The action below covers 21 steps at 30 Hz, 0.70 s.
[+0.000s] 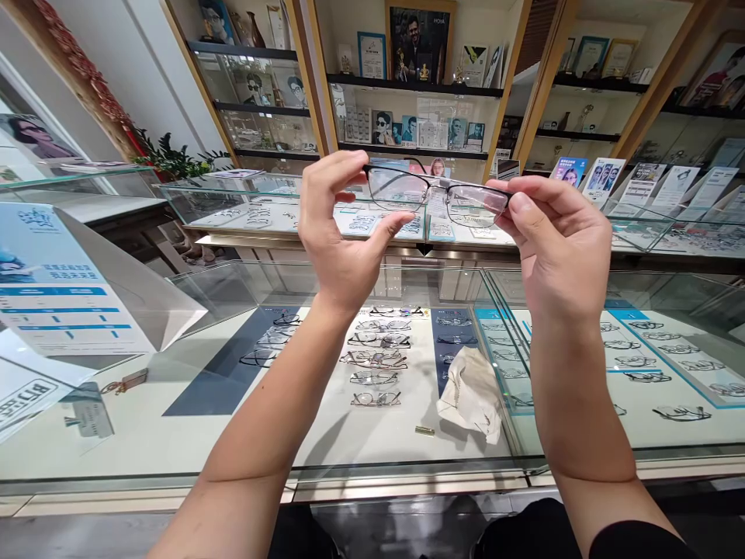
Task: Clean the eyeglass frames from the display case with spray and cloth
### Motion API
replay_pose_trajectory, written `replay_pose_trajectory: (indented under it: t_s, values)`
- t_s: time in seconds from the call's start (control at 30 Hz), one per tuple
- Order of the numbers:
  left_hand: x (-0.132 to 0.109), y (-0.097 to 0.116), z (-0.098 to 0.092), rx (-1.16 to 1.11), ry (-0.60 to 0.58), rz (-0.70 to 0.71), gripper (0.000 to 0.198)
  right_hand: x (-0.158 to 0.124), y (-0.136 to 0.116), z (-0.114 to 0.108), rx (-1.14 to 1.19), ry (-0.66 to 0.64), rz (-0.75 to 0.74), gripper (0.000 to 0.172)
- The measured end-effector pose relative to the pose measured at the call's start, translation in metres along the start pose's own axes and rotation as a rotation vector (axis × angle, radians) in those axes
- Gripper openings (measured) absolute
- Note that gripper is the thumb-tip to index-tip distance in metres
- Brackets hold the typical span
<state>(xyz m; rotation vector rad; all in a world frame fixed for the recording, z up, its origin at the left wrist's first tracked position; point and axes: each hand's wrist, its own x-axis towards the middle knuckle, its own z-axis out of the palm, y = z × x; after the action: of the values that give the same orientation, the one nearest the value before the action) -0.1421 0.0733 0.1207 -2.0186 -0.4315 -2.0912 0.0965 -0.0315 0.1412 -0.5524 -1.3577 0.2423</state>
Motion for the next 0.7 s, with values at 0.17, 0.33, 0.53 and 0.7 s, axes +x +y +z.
replay_pose_trajectory:
  t_s: [0.17,0.33,0.53,0.7]
  values:
    - [0.000,0.004,0.005,0.039,0.011,-0.007,0.086,0.002,0.006,-0.005,-0.043,-0.038,0.048,0.020]
    - [0.003,0.012,0.007,0.000,-0.040,-0.079,0.087,0.006,0.002,-0.004,0.013,-0.003,0.099,0.012]
    - [0.010,0.005,0.006,-0.189,-0.156,-0.096,0.077,0.014,0.004,-0.006,0.076,0.040,0.126,0.017]
    - [0.017,0.000,0.001,-0.270,-0.209,0.050,0.072,0.013,-0.002,-0.008,-0.005,-0.021,0.144,0.024]
